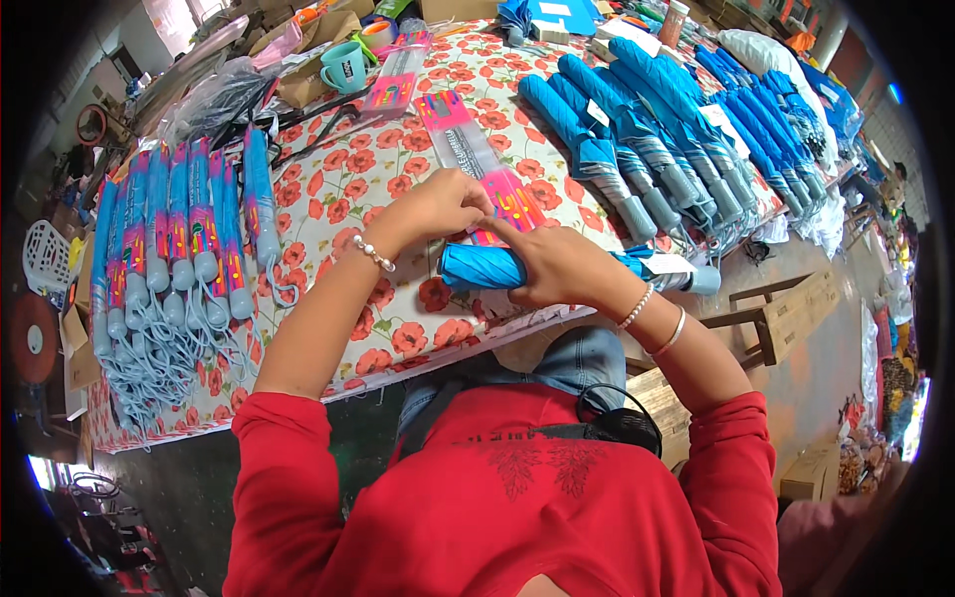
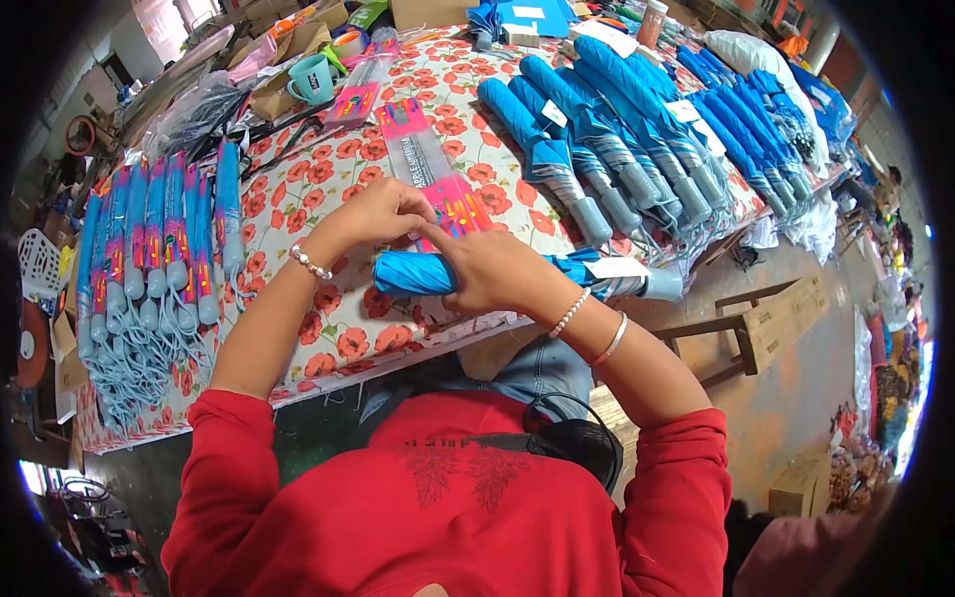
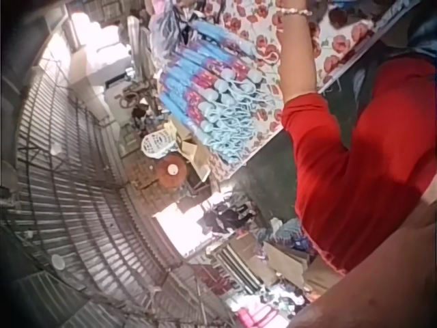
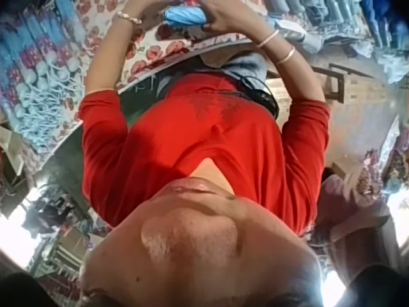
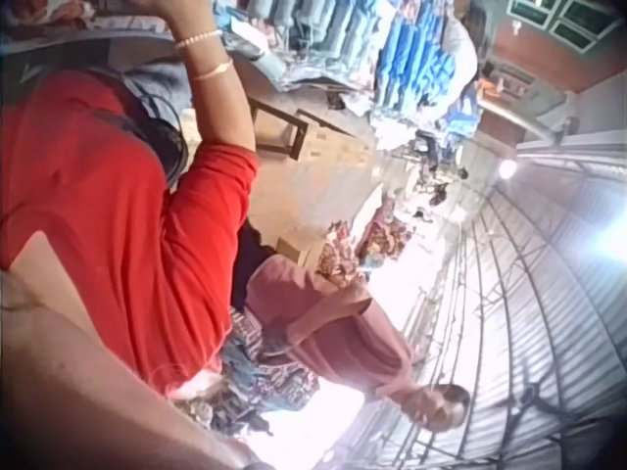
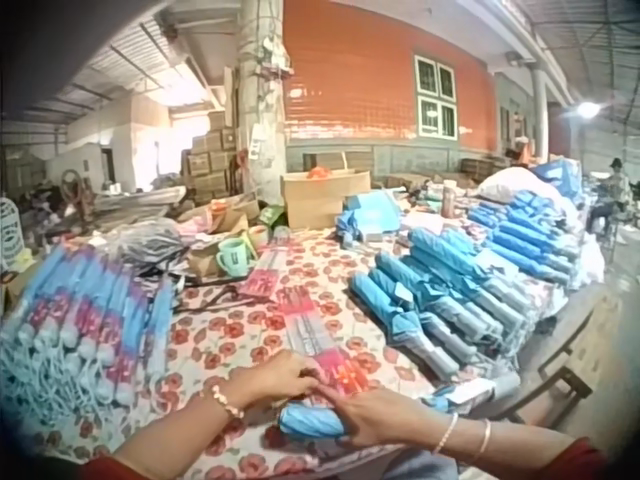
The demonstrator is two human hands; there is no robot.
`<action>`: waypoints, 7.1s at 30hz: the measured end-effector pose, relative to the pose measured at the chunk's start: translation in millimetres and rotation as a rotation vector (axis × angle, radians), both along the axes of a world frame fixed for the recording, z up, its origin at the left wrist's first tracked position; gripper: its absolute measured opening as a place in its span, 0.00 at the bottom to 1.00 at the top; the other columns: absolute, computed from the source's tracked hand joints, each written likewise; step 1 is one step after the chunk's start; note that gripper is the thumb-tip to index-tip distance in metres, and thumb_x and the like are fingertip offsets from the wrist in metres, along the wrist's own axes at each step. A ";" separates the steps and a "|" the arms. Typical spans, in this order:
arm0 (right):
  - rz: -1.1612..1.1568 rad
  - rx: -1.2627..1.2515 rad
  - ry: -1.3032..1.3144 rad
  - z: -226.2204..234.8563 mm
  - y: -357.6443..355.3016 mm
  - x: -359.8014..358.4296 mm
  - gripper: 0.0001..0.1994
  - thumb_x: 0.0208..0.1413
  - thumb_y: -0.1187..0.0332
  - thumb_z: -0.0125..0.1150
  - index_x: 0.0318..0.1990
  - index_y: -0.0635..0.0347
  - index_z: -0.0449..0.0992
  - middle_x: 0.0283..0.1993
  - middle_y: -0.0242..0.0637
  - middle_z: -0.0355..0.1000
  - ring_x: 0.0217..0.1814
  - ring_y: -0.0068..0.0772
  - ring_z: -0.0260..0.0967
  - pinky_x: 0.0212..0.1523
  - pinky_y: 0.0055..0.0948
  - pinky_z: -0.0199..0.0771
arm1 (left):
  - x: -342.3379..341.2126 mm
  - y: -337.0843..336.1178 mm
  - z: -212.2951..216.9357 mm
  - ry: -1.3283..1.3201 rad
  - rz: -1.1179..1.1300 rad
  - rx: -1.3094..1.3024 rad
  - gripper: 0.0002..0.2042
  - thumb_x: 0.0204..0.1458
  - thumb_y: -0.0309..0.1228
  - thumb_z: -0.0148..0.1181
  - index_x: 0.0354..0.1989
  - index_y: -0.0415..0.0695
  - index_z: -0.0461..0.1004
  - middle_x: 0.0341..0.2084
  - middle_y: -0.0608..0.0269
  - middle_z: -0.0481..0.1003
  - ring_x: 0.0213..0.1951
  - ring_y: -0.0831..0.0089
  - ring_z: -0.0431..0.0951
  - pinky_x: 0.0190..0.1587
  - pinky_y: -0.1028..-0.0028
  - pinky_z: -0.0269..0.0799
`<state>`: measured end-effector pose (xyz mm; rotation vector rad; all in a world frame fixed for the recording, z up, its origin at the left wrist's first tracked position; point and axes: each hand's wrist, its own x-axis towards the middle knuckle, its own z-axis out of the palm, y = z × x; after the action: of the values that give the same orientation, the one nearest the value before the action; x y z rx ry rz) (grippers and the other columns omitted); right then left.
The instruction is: Individual umbrellas are being inserted into protective plastic sleeves and organized.
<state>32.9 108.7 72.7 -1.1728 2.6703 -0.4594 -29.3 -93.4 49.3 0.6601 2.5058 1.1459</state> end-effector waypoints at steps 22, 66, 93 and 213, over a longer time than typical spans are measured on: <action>-0.260 -0.159 -0.049 -11.4 21.3 -15.7 0.30 0.38 0.62 0.62 0.51 0.65 0.62 0.32 0.56 0.71 0.36 0.56 0.70 0.37 0.44 0.67 | 27.8 4.7 -18.9 0.277 0.337 0.197 0.09 0.47 0.29 0.58 0.30 0.35 0.76 0.18 0.60 0.75 0.22 0.77 0.72 0.26 0.76 0.67; -0.316 -0.108 0.137 -32.3 36.1 -6.2 0.20 0.40 0.62 0.59 0.39 0.65 0.64 0.31 0.54 0.72 0.36 0.56 0.70 0.36 0.48 0.69 | 40.1 30.6 -27.0 0.196 0.422 0.463 0.11 0.51 0.34 0.59 0.30 0.37 0.77 0.19 0.71 0.72 0.22 0.87 0.67 0.23 0.83 0.63; -0.403 -0.478 -0.211 -14.8 37.3 -18.1 0.33 0.35 0.65 0.67 0.51 0.71 0.65 0.38 0.51 0.72 0.39 0.40 0.70 0.43 0.32 0.67 | 40.0 71.7 -19.2 0.175 0.427 1.192 0.33 0.48 0.35 0.64 0.55 0.29 0.54 0.41 0.56 0.70 0.42 0.77 0.72 0.44 0.77 0.70; -0.293 -0.842 -1.193 6.9 36.5 -12.0 0.14 0.32 0.63 0.58 0.25 0.65 0.67 0.14 0.36 0.62 0.09 0.29 0.59 0.08 0.24 0.60 | 53.3 88.8 5.8 -0.322 -0.078 1.354 0.22 0.44 0.34 0.64 0.47 0.39 0.68 0.43 0.54 0.73 0.47 0.69 0.72 0.51 0.70 0.67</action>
<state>20.9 145.2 79.6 -0.3128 1.5390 -1.7469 24.0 -4.5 55.1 0.7145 1.1407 2.5745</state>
